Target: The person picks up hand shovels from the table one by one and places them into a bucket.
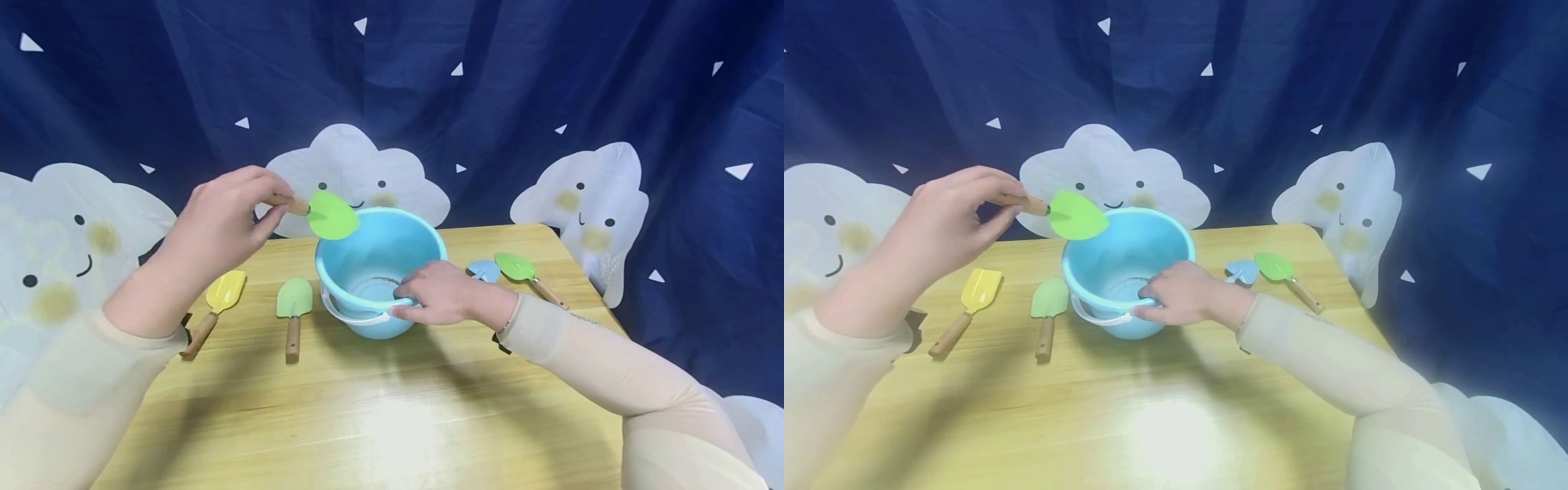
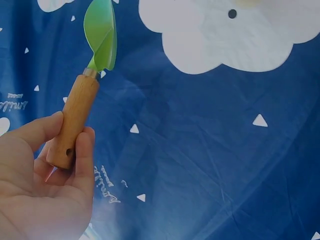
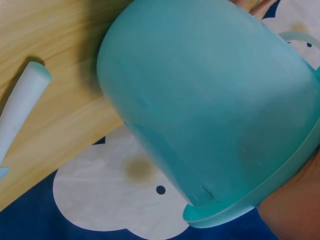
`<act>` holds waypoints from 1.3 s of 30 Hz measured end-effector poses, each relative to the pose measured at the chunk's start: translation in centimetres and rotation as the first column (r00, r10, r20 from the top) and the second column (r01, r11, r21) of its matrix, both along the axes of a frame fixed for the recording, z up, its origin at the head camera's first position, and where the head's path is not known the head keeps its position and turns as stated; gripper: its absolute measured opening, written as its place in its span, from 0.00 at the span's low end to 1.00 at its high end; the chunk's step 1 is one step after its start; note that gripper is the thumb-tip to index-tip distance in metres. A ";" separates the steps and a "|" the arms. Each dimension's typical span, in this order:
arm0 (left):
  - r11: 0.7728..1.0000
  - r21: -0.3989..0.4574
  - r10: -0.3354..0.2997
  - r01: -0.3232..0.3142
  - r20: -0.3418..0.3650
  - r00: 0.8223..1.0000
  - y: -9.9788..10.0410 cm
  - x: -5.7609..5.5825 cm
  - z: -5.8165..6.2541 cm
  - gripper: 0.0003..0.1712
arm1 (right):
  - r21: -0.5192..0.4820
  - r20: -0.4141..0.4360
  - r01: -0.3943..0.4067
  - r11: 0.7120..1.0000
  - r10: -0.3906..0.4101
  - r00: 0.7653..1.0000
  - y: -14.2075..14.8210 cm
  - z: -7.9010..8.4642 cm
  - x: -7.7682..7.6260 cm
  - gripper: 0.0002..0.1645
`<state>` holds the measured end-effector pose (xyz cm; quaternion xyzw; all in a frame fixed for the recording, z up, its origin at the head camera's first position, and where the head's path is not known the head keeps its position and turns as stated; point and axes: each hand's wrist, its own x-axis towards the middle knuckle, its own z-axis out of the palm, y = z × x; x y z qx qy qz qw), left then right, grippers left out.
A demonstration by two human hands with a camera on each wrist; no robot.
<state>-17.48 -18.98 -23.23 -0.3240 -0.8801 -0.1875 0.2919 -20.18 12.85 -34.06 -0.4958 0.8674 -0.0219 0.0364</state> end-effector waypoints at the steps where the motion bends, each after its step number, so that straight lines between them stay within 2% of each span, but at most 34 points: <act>1: 1.000 -0.001 -0.010 0.010 0.004 1.000 0.1 0.0 -0.1 0.13 | -0.001 0.000 -0.002 1.000 0.002 1.000 0.0 0.0 0.0 0.24; 7: 0.997 0.013 -0.074 0.074 0.016 0.997 0.8 -0.3 -1.0 0.15 | -0.004 -0.004 -0.009 1.000 0.009 1.000 0.0 -0.1 -0.1 0.24; 13: 0.996 -0.012 -0.090 0.091 0.063 0.994 1.2 -1.0 -2.4 0.15 | -0.005 -0.008 -0.008 1.000 0.008 1.000 0.0 -0.2 -0.1 0.24; 19: 0.992 -0.002 -0.125 0.126 0.098 0.987 1.5 -1.6 -4.0 0.14 | -0.008 -0.014 -0.011 1.000 0.011 1.000 0.1 -0.2 -0.1 0.24; 22: 0.992 -0.001 -0.126 0.128 0.139 0.982 1.7 -1.9 -4.8 0.13 | -0.006 -0.013 -0.012 1.000 0.012 1.000 0.1 -0.2 -0.1 0.24; 32: 0.990 -0.009 -0.133 0.141 0.272 0.953 2.2 -2.6 -6.6 0.10 | 0.004 -0.015 -0.007 1.000 0.007 1.000 0.2 -0.2 -0.1 0.24; 39: 0.988 -0.045 -0.123 0.149 0.366 0.922 2.6 -3.0 -7.5 0.10 | 0.009 -0.009 0.001 1.000 -0.001 1.000 0.1 -0.2 -0.1 0.24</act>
